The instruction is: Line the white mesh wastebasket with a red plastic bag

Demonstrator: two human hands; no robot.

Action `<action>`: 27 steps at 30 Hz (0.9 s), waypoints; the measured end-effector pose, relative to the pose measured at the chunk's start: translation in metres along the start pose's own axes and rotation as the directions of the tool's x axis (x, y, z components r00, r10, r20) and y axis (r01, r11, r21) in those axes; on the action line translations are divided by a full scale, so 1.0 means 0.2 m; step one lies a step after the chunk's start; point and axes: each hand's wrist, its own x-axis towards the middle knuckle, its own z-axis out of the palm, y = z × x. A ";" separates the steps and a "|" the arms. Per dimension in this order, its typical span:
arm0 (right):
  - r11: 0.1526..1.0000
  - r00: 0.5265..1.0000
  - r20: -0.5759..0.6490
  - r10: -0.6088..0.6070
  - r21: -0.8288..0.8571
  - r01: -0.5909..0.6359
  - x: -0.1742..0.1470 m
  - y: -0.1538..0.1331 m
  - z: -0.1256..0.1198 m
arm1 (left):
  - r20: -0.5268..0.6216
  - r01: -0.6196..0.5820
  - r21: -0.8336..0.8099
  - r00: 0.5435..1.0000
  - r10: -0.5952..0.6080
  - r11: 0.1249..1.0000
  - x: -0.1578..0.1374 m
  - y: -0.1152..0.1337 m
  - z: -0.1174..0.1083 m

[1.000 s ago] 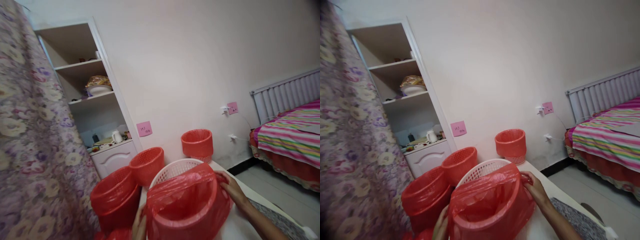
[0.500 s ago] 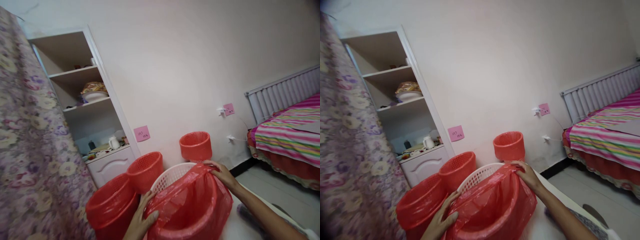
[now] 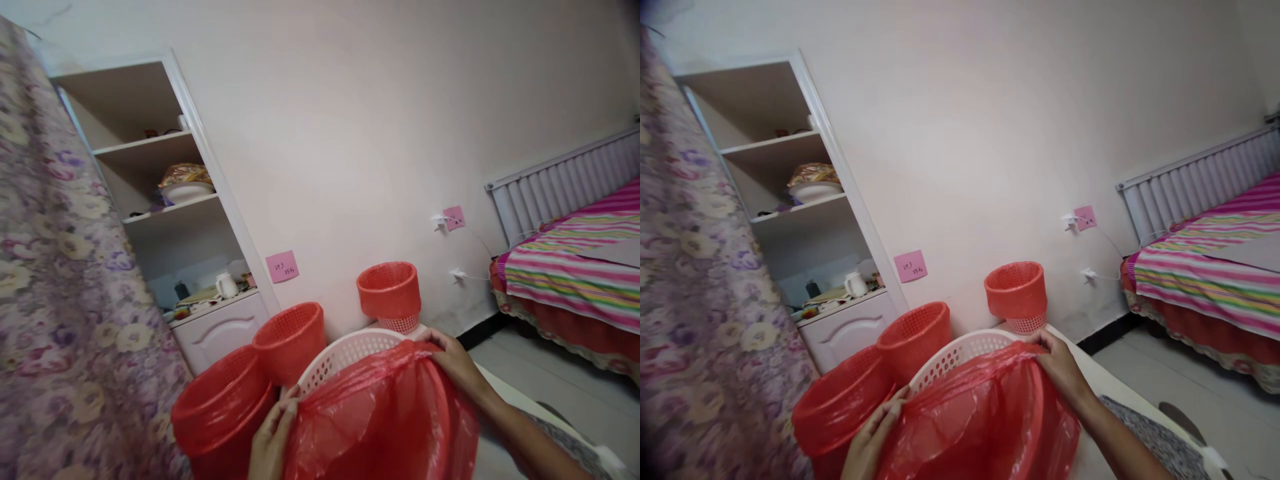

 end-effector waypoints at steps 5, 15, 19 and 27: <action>0.997 0.999 0.037 0.029 -0.078 -0.026 -0.11 -0.01 -0.05 | 0.105 -0.014 0.121 0.994 0.001 0.993 -0.11 0.08 -0.04; 0.918 0.980 0.123 -0.154 -0.349 0.188 -0.10 -0.09 -0.08 | 0.336 -0.335 0.433 0.921 0.195 0.837 -0.12 0.08 -0.09; 0.905 0.953 0.260 -0.157 -0.349 0.245 -0.09 -0.12 -0.08 | 0.339 -0.374 0.479 0.913 0.226 0.794 -0.10 0.06 -0.07; 0.965 0.957 0.272 -0.098 -0.208 0.158 0.11 0.01 -0.07 | 0.270 -0.295 0.307 0.939 0.214 0.905 0.10 0.08 -0.02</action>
